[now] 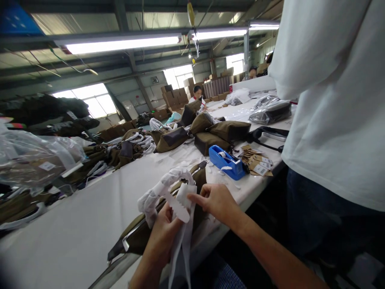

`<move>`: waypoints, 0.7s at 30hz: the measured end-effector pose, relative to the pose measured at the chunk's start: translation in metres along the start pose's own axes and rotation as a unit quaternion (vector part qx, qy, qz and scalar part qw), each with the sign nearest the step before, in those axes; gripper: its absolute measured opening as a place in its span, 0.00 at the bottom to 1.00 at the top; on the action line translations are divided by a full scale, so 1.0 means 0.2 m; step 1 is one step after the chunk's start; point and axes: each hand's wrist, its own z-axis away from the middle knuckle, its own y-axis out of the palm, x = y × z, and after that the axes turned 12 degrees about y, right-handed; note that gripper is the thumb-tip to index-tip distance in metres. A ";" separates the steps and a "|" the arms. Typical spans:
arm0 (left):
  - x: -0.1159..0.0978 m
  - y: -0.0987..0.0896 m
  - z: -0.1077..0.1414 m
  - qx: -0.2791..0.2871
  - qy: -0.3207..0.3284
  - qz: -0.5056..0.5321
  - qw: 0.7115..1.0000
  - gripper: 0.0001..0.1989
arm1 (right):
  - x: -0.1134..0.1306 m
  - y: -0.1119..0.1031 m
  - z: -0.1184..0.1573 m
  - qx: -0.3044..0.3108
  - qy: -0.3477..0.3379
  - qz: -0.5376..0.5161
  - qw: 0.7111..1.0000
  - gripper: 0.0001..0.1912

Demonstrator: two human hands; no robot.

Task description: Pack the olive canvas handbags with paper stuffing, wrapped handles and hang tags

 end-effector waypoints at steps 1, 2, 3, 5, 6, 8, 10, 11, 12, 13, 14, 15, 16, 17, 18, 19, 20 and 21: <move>0.00 0.00 0.00 -0.001 -0.007 0.004 1.000 0.25 | -0.03 0.00 -0.02 0.022 0.025 -0.017 0.999 0.25; 0.00 -0.01 0.00 -0.002 -0.015 0.006 1.000 0.25 | -0.06 0.01 -0.04 0.055 0.051 -0.040 0.996 0.27; 0.00 -0.01 0.00 -0.002 -0.022 0.008 1.000 0.26 | -0.09 0.03 -0.05 0.093 0.073 -0.066 0.991 0.29; 0.00 -0.01 -0.01 -0.001 -0.030 0.018 0.999 0.27 | -0.15 0.06 -0.09 0.150 0.095 -0.110 0.978 0.32; 0.01 -0.02 -0.01 -0.001 -0.029 0.029 0.999 0.28 | -0.18 0.07 -0.09 0.157 0.097 -0.124 0.975 0.33; 0.03 -0.02 -0.02 -0.004 -0.025 0.053 0.998 0.28 | -0.21 0.08 -0.10 0.147 0.092 -0.140 0.975 0.33; 0.05 -0.03 -0.03 -0.012 -0.025 0.064 0.998 0.28 | -0.22 0.08 -0.08 0.120 0.085 -0.156 0.977 0.32; 0.06 -0.03 -0.04 -0.016 -0.026 0.061 0.998 0.27 | -0.22 0.07 -0.06 0.099 0.077 -0.167 0.978 0.32; 0.07 -0.03 -0.04 -0.019 -0.026 0.056 0.998 0.27 | -0.21 0.06 -0.04 0.078 0.067 -0.183 0.978 0.31; 0.08 -0.03 -0.04 -0.020 -0.027 0.052 0.998 0.26 | -0.19 0.06 -0.03 0.060 0.056 -0.203 0.976 0.30; 0.08 -0.03 -0.05 -0.019 -0.028 0.049 0.998 0.26 | -0.17 0.06 -0.01 0.051 0.044 -0.225 0.972 0.29; 0.08 -0.03 -0.04 -0.016 -0.030 0.049 0.998 0.26 | -0.15 0.06 0.00 0.053 0.033 -0.246 0.967 0.29; 0.07 -0.03 -0.04 -0.014 -0.034 0.052 0.998 0.27 | -0.13 0.07 0.01 0.065 0.025 -0.265 0.962 0.29; 0.07 -0.03 -0.04 -0.012 -0.038 0.056 0.998 0.27 | -0.10 0.08 0.02 0.084 0.018 -0.280 0.956 0.30; 0.06 -0.02 -0.04 -0.012 -0.043 0.059 0.997 0.28 | -0.09 0.09 0.02 0.104 0.012 -0.288 0.952 0.31; 0.05 -0.02 -0.04 -0.012 -0.048 0.061 0.997 0.29 | -0.07 0.10 0.02 0.122 0.006 -0.292 0.949 0.31; 0.04 -0.02 -0.04 -0.012 -0.053 0.063 0.997 0.29 | -0.07 0.11 0.03 0.132 -0.001 -0.291 0.948 0.32; 0.04 -0.01 -0.03 -0.012 -0.056 0.065 0.996 0.30 | -0.07 0.12 0.04 0.130 -0.008 -0.286 0.949 0.32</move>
